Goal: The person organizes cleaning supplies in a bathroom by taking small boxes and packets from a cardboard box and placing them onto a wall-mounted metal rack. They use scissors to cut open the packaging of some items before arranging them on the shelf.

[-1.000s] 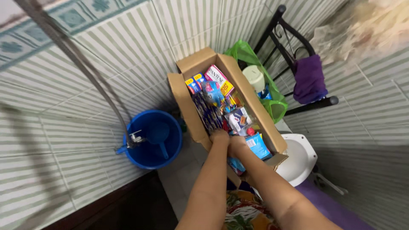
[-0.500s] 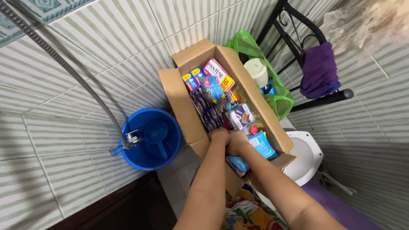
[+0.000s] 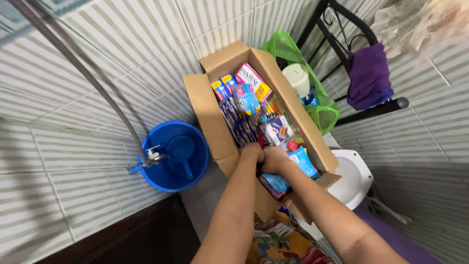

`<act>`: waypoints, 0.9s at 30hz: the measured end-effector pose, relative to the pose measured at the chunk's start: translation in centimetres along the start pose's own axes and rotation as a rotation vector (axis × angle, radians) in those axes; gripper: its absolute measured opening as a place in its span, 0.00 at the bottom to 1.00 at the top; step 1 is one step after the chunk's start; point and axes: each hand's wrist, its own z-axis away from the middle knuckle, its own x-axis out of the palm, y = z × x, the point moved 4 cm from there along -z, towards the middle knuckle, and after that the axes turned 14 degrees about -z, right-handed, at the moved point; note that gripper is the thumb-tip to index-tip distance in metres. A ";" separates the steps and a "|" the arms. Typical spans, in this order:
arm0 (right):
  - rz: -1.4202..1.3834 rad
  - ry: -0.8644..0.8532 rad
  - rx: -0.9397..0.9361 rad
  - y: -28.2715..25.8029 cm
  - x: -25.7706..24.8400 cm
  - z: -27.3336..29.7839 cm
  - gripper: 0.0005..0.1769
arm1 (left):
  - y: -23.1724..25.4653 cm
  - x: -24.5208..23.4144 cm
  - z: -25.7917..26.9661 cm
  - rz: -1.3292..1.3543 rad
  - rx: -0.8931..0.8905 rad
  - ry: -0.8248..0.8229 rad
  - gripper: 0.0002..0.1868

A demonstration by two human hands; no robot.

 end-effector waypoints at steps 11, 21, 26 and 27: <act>-0.845 0.397 -0.019 6.5 0.0 0.3 0.17 | 0.1 -9.6 13.4 0.333 -0.020 0.320 0.29; -1.993 -0.002 -0.061 -6.2 -10.4 10.5 0.27 | 1.7 -12.2 32.6 0.674 0.543 1.189 0.27; -1.907 0.129 -0.226 -10.2 -13.7 14.5 0.27 | -0.7 -12.1 35.9 1.541 0.708 1.000 0.30; -1.875 0.148 -0.246 -11.3 -14.4 15.5 0.29 | -1.0 -12.4 36.4 1.604 0.690 0.976 0.30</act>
